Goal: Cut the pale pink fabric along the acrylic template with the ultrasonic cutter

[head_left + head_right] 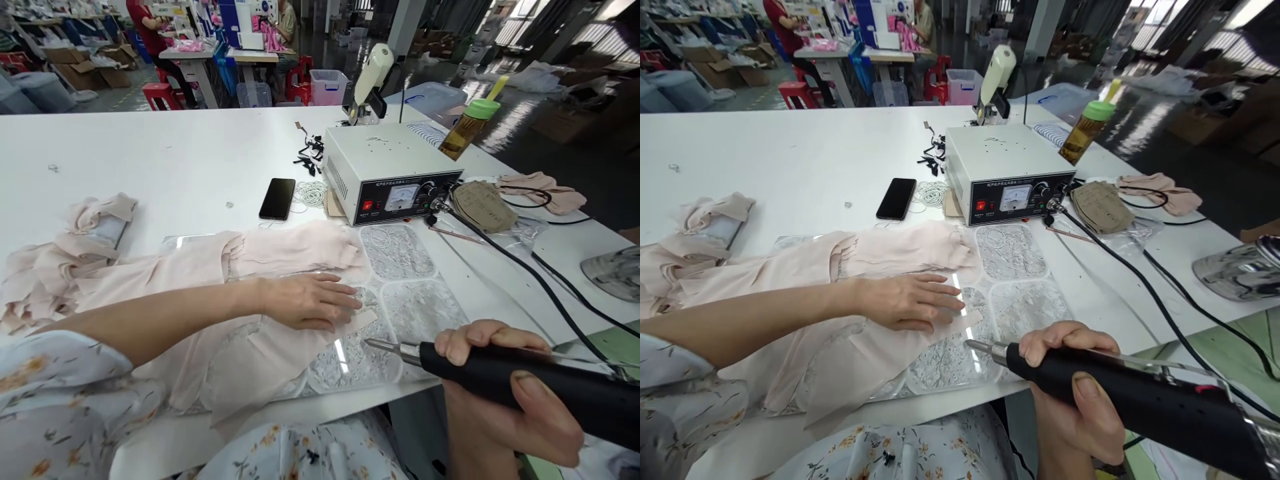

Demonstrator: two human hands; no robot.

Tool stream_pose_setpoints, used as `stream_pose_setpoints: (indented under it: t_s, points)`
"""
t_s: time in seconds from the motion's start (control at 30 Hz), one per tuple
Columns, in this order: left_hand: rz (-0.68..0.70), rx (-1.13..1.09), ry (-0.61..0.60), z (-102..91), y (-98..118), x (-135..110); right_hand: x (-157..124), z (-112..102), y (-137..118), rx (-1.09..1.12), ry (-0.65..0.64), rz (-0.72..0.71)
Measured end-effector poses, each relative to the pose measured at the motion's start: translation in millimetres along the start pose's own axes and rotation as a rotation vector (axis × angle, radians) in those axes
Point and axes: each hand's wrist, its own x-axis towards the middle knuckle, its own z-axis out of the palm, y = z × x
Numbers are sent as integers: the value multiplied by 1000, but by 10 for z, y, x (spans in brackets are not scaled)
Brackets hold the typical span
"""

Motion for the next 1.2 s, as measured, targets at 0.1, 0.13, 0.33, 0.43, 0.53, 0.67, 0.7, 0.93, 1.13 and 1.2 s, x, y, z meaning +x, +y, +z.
stream_pose_setpoints:
  t_s: [0.1,0.13,0.33,0.43,0.53,0.67,0.7,0.93,1.13,1.2]
  points:
    - [-11,46,41,58,213,-114,31,-9,-1,1,48,-20]
    - [-38,64,61,81,292,-147,45,-5,9,3,58,-33]
    - [-577,249,290,301,725,-284,141,43,205,73,3,-94]
    - [-631,337,237,424,796,-322,154,30,277,93,-23,-95]
    - [-430,271,103,423,758,-326,121,-49,219,92,-32,-75]
    - [-298,178,56,316,716,-286,71,-148,45,90,43,-39]
    - [-354,186,100,309,721,-278,69,-154,23,96,71,-35]
    - [-451,223,113,418,675,-269,82,-81,211,128,136,-61]
    - [-382,191,60,350,553,-234,30,-77,286,161,86,-59]
    - [-365,174,42,341,544,-233,24,-82,288,169,79,-53]
